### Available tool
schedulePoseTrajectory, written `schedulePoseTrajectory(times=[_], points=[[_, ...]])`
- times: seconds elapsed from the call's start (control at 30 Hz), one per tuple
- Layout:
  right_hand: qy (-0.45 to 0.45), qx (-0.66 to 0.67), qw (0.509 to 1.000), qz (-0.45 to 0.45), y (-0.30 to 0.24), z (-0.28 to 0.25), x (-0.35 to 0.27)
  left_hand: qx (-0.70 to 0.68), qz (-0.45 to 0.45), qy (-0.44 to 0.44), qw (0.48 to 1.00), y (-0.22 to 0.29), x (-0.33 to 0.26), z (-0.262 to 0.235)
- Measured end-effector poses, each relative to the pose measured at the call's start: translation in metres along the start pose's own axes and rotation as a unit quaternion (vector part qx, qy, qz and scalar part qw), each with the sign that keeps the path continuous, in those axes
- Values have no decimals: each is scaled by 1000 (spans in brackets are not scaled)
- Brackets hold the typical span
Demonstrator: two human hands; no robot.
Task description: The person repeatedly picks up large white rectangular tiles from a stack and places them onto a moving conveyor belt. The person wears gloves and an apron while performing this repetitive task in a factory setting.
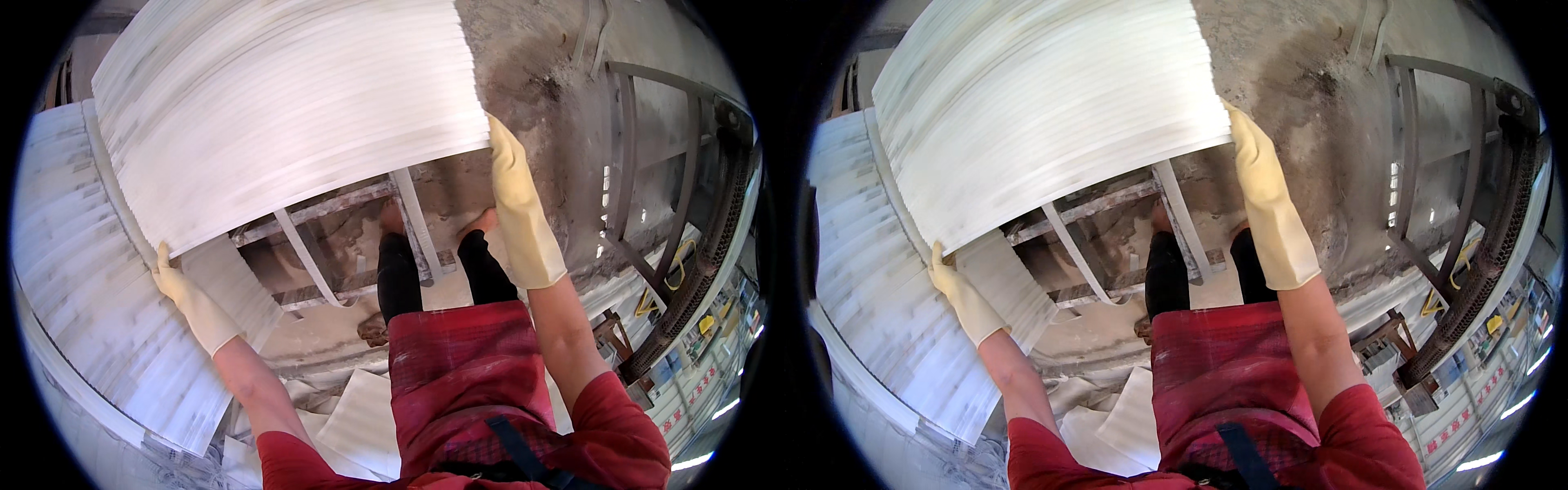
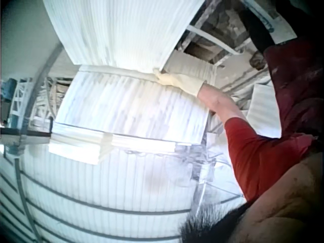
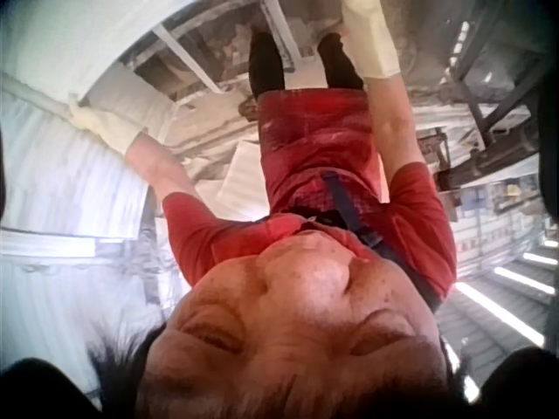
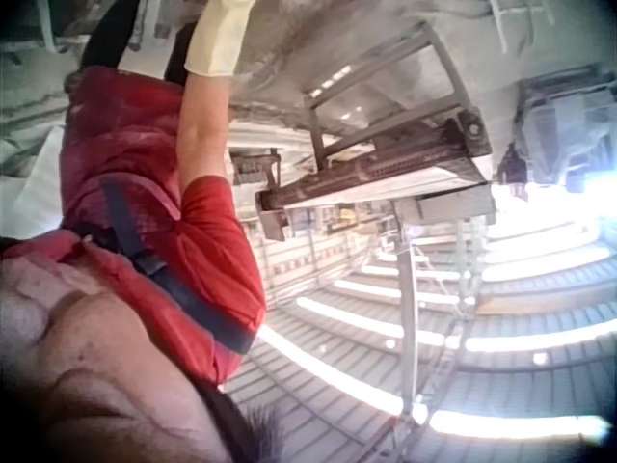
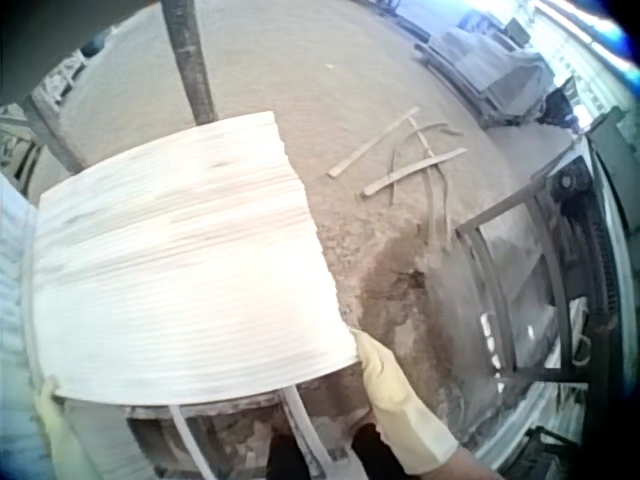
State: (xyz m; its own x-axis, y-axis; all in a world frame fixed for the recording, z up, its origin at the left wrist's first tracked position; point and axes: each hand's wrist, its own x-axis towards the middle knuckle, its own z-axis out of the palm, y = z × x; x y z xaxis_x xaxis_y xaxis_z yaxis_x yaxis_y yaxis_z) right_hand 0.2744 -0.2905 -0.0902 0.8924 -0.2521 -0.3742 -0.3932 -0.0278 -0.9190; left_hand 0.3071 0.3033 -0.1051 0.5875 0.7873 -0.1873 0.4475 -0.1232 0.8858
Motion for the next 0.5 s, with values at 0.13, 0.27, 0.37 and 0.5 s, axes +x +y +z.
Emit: schedulePoseTrajectory(times=[0.13,0.27,0.37,0.5], points=[[-49,31,997,-59,-4,-17,1,24,7,3,1000,20,-1,-1],[-49,44,998,7,-12,-20,-1,42,-8,42,998,22,10,-6],[-36,42,998,39,-10,-20,1,83,-43,116,989,14,21,2],[-43,80,996,18,4,-16,2,92,-78,110,987,19,15,10]])
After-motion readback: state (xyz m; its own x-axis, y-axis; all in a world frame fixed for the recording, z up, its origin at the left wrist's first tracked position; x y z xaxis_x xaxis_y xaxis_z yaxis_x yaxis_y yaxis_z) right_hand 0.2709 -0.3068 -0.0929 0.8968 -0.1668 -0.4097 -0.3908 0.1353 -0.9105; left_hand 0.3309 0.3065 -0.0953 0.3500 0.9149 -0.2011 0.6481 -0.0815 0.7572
